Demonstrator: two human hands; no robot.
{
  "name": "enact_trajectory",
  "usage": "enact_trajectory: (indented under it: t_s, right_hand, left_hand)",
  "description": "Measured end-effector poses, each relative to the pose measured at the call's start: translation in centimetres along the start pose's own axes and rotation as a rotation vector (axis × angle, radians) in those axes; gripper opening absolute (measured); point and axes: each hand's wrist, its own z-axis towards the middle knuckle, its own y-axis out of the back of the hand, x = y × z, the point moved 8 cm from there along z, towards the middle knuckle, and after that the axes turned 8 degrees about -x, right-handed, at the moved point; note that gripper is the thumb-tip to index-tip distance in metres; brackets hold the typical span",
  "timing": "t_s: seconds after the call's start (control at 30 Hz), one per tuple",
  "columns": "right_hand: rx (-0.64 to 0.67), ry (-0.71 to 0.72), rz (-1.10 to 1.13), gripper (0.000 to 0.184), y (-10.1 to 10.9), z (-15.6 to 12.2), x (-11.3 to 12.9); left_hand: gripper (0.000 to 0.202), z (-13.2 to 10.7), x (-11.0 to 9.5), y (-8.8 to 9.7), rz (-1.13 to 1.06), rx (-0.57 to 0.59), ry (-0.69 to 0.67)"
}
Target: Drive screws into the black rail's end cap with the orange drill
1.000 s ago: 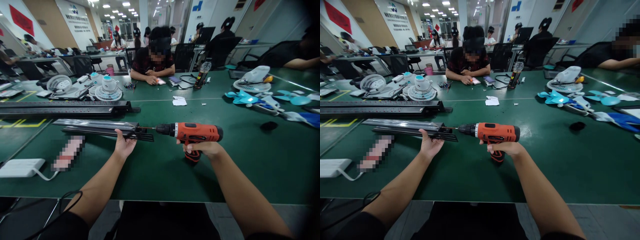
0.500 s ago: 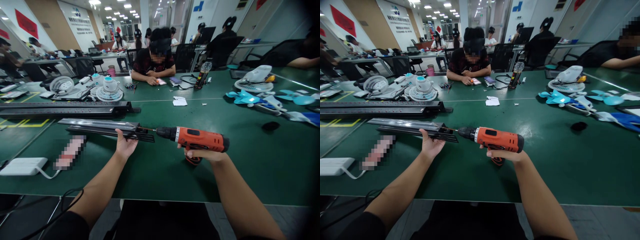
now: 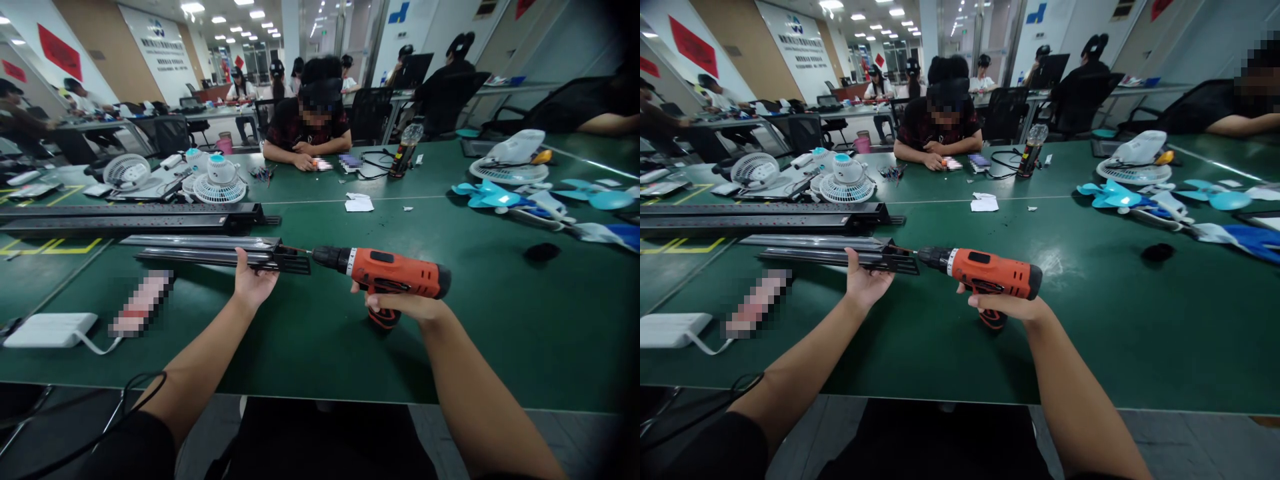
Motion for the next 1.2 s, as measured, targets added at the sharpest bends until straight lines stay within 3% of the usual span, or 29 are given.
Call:
enact_trajectory:
  t_s: [0.5, 0.9, 1.2]
  right_hand:
    - [0.012, 0.041, 0.087, 0.039, -0.4, -0.3, 0.3]
    - [-0.018, 0.014, 0.102, 0.033, 0.2, -0.6, -0.4]
    - [-0.02, 0.011, 0.107, 0.036, 0.0, -0.8, 0.0]
  left_hand:
    - [0.064, -0.9, -0.1, 0.6, -0.006, -0.001, -0.011]
    - [0.052, -0.9, 0.1, 0.9, 0.009, -0.025, -0.025]
    - [0.057, -0.4, 0.2, 1.4, 0.028, -0.001, -0.008]
